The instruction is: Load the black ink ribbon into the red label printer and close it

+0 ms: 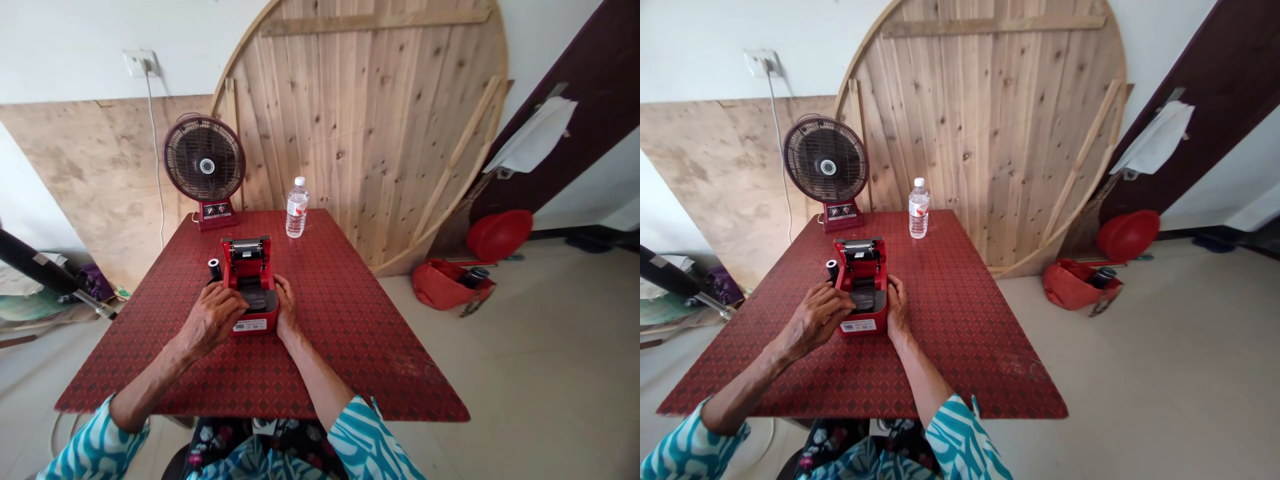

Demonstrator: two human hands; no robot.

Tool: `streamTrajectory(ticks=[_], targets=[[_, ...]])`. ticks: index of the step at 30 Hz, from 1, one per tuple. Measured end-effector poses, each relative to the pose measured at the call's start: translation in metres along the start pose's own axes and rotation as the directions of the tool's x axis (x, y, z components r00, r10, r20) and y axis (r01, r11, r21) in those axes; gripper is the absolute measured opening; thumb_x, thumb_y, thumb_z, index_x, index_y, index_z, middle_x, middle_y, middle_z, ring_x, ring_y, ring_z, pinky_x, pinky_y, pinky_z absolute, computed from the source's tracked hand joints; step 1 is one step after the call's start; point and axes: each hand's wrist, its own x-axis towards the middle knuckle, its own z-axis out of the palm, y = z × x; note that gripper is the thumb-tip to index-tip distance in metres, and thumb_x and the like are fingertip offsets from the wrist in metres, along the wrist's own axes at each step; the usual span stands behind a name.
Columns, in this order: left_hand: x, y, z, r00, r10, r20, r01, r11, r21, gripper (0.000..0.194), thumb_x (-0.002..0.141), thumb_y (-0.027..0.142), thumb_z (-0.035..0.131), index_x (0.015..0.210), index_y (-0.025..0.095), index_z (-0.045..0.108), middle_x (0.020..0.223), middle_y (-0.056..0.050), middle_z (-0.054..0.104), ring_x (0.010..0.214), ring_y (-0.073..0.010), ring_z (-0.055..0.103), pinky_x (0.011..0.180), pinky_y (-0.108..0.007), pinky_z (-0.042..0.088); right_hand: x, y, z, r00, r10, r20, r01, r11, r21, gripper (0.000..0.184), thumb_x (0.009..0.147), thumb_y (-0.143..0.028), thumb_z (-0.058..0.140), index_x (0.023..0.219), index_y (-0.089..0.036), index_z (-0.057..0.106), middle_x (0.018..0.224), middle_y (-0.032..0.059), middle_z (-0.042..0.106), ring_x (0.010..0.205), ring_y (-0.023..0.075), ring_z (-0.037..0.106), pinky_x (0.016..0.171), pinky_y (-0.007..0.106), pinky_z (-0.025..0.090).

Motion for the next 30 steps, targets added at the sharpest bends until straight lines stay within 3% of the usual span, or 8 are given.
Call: streamTrajectory(ticks=[4, 7, 11, 16, 19, 21, 26, 30], targets=[[-0.005, 0.005, 0.002, 0.999, 0.006, -0.035, -0.005, 0.999, 0.040, 0.019, 0.095, 0.020, 0.047, 0.096, 0.021, 0.065, 0.095, -0.003, 0.071, 0.092, -0.0171, 0.061, 0.100, -0.040, 0.037, 0.029, -0.011, 0.006, 0.998, 0.061, -0.011, -0.062, 0.997, -0.040, 0.048, 0.076, -0.052, 0.058, 0.115, -0.026, 0.059, 0.110, 0.0029, 0.067, 0.100, 0.0232, 0.061, 0.082, 0.036, 0.049], [-0.010, 0.009, 0.003, 0.996, 0.015, -0.091, -0.008, 0.997, 0.072, 0.016, 0.092, 0.018, 0.052, 0.099, 0.020, 0.067, 0.098, -0.003, 0.072, 0.103, -0.0199, 0.061, 0.103, -0.042, 0.036, 0.062, -0.033, 0.022, 1.000, 0.013, -0.015, -0.014, 0.995, -0.095, 0.048, 0.074, -0.055, 0.058, 0.113, -0.027, 0.062, 0.116, 0.0025, 0.066, 0.105, 0.0233, 0.060, 0.085, 0.037, 0.048], [-0.018, 0.014, 0.005, 0.992, 0.013, -0.125, -0.001, 0.996, 0.090, 0.018, 0.091, 0.017, 0.053, 0.102, 0.019, 0.067, 0.102, -0.005, 0.073, 0.110, -0.0226, 0.059, 0.104, -0.044, 0.036, 0.085, -0.057, 0.041, 0.995, 0.024, 0.099, -0.015, 0.996, -0.087, 0.048, 0.072, -0.064, 0.055, 0.099, -0.026, 0.067, 0.109, 0.0018, 0.068, 0.098, 0.0232, 0.061, 0.085, 0.037, 0.047], [-0.023, 0.016, 0.010, 0.986, -0.020, -0.164, 0.034, 0.996, 0.081, 0.021, 0.090, 0.017, 0.054, 0.106, 0.020, 0.067, 0.106, -0.006, 0.072, 0.114, -0.0232, 0.058, 0.105, -0.046, 0.037, 0.058, -0.057, 0.027, 0.987, -0.102, 0.128, 0.125, 0.973, -0.192, 0.038, 0.073, -0.059, 0.056, 0.071, -0.023, 0.069, 0.098, 0.0034, 0.070, 0.104, 0.0239, 0.058, 0.094, 0.036, 0.042], [-0.025, 0.017, 0.012, 0.985, -0.027, -0.168, 0.041, 0.996, 0.078, 0.022, 0.089, 0.016, 0.054, 0.108, 0.020, 0.065, 0.107, -0.006, 0.072, 0.114, -0.0232, 0.058, 0.106, -0.046, 0.037, 0.033, -0.049, 0.011, 0.990, -0.091, 0.104, 0.107, 0.982, -0.154, 0.022, 0.068, -0.042, 0.066, 0.081, -0.024, 0.071, 0.104, 0.0013, 0.069, 0.108, 0.0226, 0.057, 0.098, 0.036, 0.040], [-0.027, 0.017, 0.014, 0.986, -0.034, -0.163, 0.047, 0.996, 0.077, 0.023, 0.089, 0.016, 0.055, 0.109, 0.020, 0.065, 0.108, -0.006, 0.072, 0.114, -0.0232, 0.058, 0.106, -0.046, 0.037, 0.021, -0.044, 0.005, 0.997, -0.007, 0.082, 0.015, 0.996, -0.090, 0.030, 0.066, -0.036, 0.068, 0.093, -0.025, 0.070, 0.102, 0.0003, 0.069, 0.101, 0.0220, 0.060, 0.095, 0.038, 0.043], [-0.029, 0.013, 0.012, 0.980, -0.081, -0.181, 0.090, 0.995, 0.039, 0.021, 0.089, 0.021, 0.057, 0.109, 0.022, 0.064, 0.108, -0.007, 0.071, 0.115, -0.0242, 0.058, 0.107, -0.047, 0.035, 0.014, -0.039, 0.006, 0.997, 0.015, 0.070, -0.011, 0.998, -0.058, 0.034, 0.066, -0.036, 0.067, 0.098, -0.025, 0.068, 0.103, 0.0008, 0.069, 0.099, 0.0222, 0.060, 0.095, 0.039, 0.044], [-0.024, -0.002, 0.010, 0.963, -0.181, -0.197, 0.198, 0.978, 0.068, 0.033, 0.090, 0.032, 0.056, 0.120, 0.017, 0.058, 0.117, -0.012, 0.066, 0.118, -0.0275, 0.055, 0.105, -0.049, 0.035, 0.015, -0.042, 0.007, 0.995, 0.049, 0.091, -0.046, 0.998, -0.039, 0.036, 0.066, -0.037, 0.068, 0.100, -0.025, 0.067, 0.104, 0.0009, 0.069, 0.101, 0.0227, 0.061, 0.094, 0.039, 0.045]])
